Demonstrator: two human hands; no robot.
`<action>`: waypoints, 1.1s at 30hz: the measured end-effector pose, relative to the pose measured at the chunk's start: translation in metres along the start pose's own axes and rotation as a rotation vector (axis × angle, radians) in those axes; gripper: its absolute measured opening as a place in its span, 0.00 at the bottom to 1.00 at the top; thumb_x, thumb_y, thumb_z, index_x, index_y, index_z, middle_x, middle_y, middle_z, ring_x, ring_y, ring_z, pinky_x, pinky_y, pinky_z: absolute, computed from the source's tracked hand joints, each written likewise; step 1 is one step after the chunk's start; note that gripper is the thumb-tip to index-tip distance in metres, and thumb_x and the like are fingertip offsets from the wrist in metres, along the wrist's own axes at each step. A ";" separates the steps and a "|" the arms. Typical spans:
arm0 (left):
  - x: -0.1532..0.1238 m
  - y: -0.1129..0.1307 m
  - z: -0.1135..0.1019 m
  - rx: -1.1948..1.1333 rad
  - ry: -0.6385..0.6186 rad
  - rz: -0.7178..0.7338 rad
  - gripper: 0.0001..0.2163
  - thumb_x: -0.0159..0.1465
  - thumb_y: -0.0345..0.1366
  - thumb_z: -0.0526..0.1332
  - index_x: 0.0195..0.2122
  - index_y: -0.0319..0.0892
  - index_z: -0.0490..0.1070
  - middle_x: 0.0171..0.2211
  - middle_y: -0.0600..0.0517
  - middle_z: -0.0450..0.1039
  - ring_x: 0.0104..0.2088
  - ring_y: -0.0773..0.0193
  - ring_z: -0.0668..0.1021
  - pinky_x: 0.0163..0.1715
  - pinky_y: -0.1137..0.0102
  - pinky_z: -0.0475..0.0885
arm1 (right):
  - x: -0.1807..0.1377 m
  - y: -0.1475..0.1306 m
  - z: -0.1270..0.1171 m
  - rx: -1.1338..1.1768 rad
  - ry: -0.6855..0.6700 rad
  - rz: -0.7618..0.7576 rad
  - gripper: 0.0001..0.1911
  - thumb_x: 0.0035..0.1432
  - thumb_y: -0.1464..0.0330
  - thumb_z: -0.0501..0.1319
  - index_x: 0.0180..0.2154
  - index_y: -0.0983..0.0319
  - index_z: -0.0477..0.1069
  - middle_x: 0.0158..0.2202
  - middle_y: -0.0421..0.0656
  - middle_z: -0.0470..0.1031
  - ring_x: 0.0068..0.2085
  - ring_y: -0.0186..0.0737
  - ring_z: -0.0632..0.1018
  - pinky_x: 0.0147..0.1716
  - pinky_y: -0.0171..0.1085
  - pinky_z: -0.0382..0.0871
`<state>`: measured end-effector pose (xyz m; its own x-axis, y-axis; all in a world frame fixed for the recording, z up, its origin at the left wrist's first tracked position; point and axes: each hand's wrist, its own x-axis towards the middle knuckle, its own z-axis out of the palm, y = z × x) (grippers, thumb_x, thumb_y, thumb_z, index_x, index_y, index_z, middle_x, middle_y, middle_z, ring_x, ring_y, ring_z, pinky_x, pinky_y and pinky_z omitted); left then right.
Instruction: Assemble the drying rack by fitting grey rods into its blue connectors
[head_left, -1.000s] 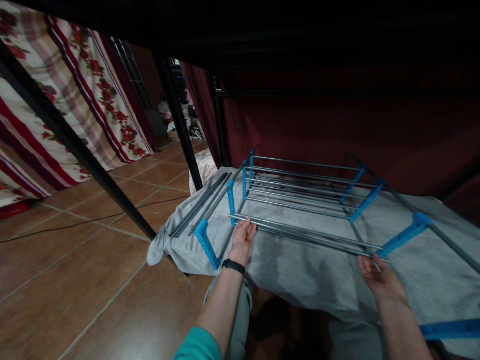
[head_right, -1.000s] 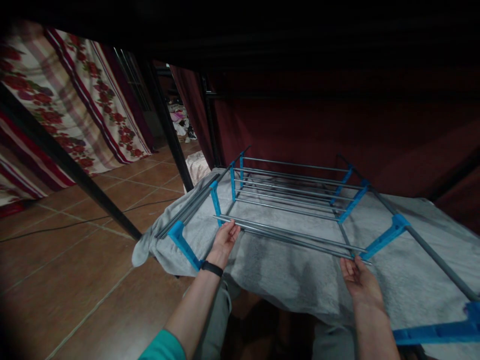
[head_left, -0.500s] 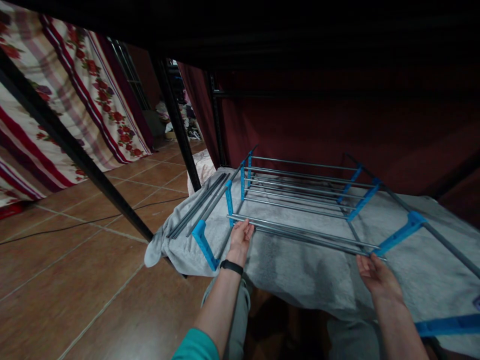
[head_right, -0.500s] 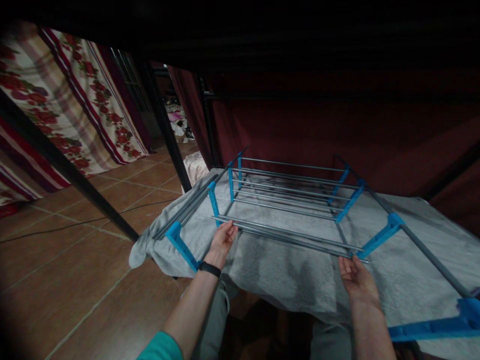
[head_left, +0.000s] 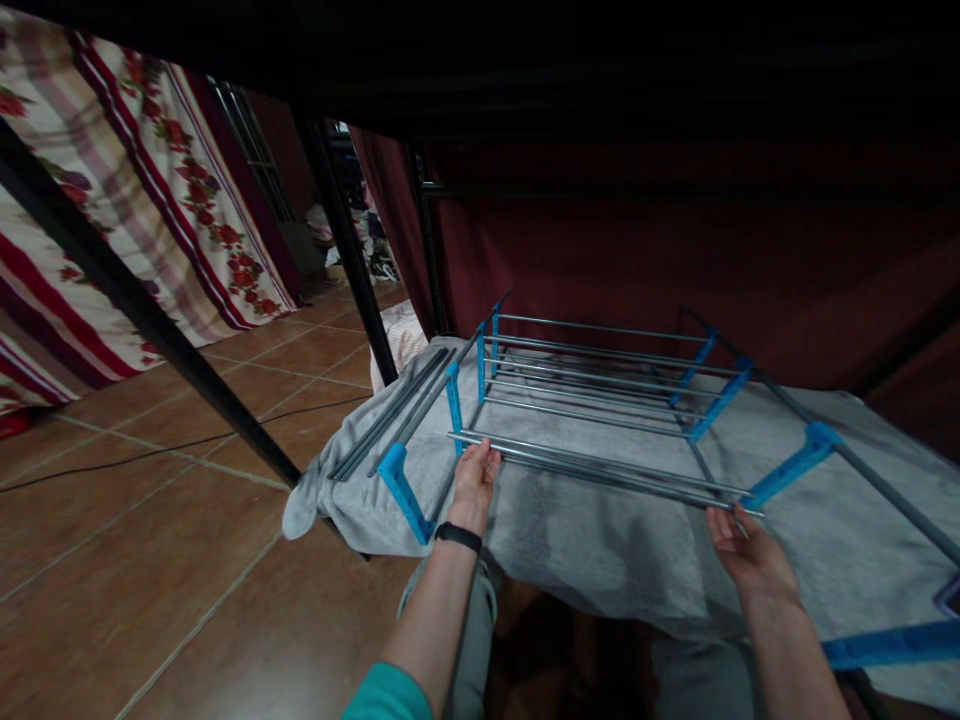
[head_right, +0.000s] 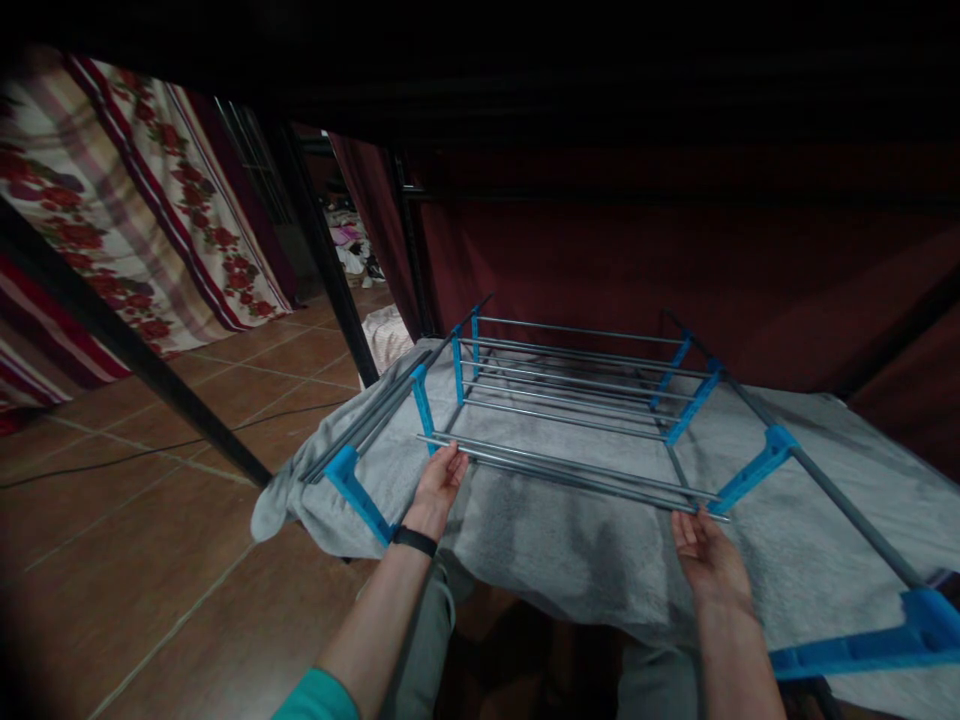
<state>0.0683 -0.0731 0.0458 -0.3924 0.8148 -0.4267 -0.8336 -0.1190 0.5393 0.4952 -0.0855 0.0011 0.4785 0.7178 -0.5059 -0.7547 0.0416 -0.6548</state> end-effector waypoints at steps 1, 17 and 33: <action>0.000 0.000 0.000 0.002 0.002 0.000 0.09 0.58 0.22 0.66 0.27 0.40 0.68 0.24 0.55 0.74 0.25 0.72 0.78 0.36 0.74 0.77 | 0.000 0.000 0.000 0.000 0.000 0.000 0.07 0.58 0.79 0.58 0.32 0.61 0.70 0.35 0.39 0.74 0.34 0.28 0.79 0.38 0.32 0.79; 0.001 0.001 0.000 0.008 -0.015 -0.001 0.10 0.57 0.20 0.65 0.26 0.40 0.67 0.23 0.56 0.73 0.24 0.73 0.77 0.33 0.76 0.75 | 0.001 0.001 0.001 0.001 -0.010 -0.030 0.10 0.55 0.81 0.59 0.33 0.60 0.72 0.33 0.37 0.75 0.34 0.28 0.79 0.38 0.32 0.79; 0.002 0.001 -0.002 0.032 -0.038 -0.009 0.11 0.58 0.21 0.65 0.25 0.40 0.66 0.20 0.57 0.70 0.22 0.73 0.75 0.31 0.77 0.75 | -0.005 0.002 0.005 0.003 0.003 -0.013 0.11 0.56 0.81 0.57 0.34 0.60 0.72 0.34 0.37 0.75 0.36 0.28 0.79 0.36 0.30 0.79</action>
<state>0.0662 -0.0725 0.0437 -0.3695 0.8369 -0.4039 -0.8239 -0.0940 0.5589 0.4893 -0.0855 0.0052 0.4898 0.7149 -0.4990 -0.7498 0.0535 -0.6595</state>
